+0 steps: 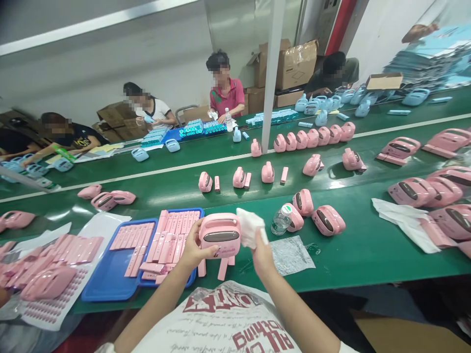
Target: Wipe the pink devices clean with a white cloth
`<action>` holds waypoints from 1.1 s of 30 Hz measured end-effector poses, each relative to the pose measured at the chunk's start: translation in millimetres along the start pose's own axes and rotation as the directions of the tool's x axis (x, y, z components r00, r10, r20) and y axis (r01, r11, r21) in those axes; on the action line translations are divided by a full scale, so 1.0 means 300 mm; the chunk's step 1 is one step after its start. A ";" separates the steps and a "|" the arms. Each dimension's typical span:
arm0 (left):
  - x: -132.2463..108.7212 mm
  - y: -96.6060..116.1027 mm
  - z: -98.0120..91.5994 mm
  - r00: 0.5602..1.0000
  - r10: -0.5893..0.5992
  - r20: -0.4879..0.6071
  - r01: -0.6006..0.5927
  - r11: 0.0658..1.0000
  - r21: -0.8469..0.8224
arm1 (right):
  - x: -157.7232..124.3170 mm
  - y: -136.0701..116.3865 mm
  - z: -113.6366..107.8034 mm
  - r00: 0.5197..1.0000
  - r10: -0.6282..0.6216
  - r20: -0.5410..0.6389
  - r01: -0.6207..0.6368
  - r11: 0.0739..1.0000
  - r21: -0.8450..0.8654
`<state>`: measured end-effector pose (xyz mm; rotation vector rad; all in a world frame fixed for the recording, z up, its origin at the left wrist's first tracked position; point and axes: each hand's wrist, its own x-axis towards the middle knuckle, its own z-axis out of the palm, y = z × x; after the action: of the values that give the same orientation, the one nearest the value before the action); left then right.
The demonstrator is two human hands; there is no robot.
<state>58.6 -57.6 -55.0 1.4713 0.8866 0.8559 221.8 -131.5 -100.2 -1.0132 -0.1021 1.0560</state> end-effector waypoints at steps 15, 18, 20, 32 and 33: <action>-0.010 0.043 0.112 0.976 0.068 0.206 -0.191 0.721 0.667 | -0.029 -0.090 0.071 0.393 -0.424 0.816 0.909 0.045 -0.414; -0.023 0.009 0.114 0.968 0.052 0.245 -0.201 0.744 0.637 | -0.026 -0.077 0.085 0.356 -0.376 0.855 0.923 0.000 -0.384; -0.028 -0.008 0.111 0.967 0.029 0.251 -0.186 0.754 0.630 | -0.004 -0.066 0.093 0.538 -0.330 0.775 0.842 0.252 -0.477; -0.079 -0.171 0.013 0.900 -0.358 0.248 0.350 0.933 0.077 | 0.271 -0.096 -0.056 0.994 -0.075 -0.080 0.036 0.912 -0.410; -0.090 -0.193 0.007 0.881 -0.402 0.249 0.424 0.905 -0.038 | 0.266 -0.089 -0.080 0.994 -0.027 -0.106 -0.016 0.924 -0.383</action>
<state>45.3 -79.6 -113.4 1.2095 0.9231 0.3871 294.4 -89.3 -124.3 -1.4226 -0.2291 0.9928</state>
